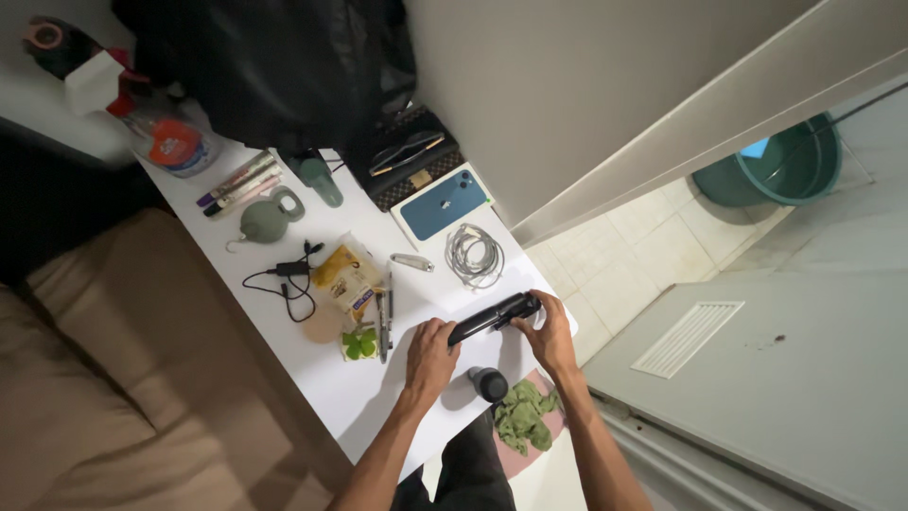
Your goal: The person organizes a cluttered bedside table by coiling cables, arranging small items, and folding clothes. They place the folded clothes on the bed and continue to tidy the table surface.
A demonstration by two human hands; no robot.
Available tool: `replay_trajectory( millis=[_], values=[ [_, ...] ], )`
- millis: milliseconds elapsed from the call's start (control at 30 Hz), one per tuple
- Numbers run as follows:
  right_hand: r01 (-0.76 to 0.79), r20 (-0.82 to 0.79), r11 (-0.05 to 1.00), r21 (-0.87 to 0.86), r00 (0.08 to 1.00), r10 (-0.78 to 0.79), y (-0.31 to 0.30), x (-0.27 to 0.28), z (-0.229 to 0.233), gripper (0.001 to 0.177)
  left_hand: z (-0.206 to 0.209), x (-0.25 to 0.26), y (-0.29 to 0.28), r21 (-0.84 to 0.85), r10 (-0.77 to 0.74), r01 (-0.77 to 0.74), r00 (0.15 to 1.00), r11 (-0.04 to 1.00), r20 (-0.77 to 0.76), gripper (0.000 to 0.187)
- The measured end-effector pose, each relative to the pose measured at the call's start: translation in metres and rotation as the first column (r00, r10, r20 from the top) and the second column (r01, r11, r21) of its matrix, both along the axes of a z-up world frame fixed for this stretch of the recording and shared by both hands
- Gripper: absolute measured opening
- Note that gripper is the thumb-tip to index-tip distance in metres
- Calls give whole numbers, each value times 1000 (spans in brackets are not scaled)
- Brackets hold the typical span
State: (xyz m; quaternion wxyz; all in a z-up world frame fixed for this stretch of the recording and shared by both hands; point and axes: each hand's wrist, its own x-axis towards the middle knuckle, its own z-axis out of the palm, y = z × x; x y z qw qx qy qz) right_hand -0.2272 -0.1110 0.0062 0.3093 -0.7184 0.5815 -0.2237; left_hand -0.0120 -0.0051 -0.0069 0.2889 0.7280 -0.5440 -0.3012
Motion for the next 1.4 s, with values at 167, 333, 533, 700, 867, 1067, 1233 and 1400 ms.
replay_trajectory(
  millis=[167, 333, 533, 700, 867, 1067, 1233, 1400],
  values=[
    [-16, 62, 999, -30, 998, 17, -14, 0, -9, 66, -1, -7, -9, -28, 20, -20, 999, 999, 27, 41],
    [-45, 71, 999, -31, 996, 47, -28, -4, -12, 64, 1, -15, -17, -22, 40, -39, 998, 999, 51, 42],
    [-69, 105, 998, 2, 992, 69, -39, -10, -15, 66, 5, -22, -22, 2, 68, -68, 996, 998, 58, 43],
    [-102, 128, 994, -37, 986, 106, -37, -14, -14, 71, 7, -18, -21, 41, 90, -89, 996, 995, -8, 51],
    [-57, 91, 997, -59, 994, 62, -14, -22, -11, 67, -3, -17, 4, -30, 174, -175, 984, 984, -30, 54],
    [-340, 40, 940, -36, 939, 341, 41, -31, 11, 47, -6, -21, 59, -20, 114, -115, 993, 993, -37, 53],
    [-478, 14, 878, -12, 878, 479, 85, -26, 39, 68, 3, -40, 88, -29, 48, -51, 992, 998, -115, 61],
    [-437, 56, 896, -78, 895, 442, 107, -9, 50, 72, 8, -60, 95, -54, -4, 0, 997, 999, -74, 66]
  ],
)
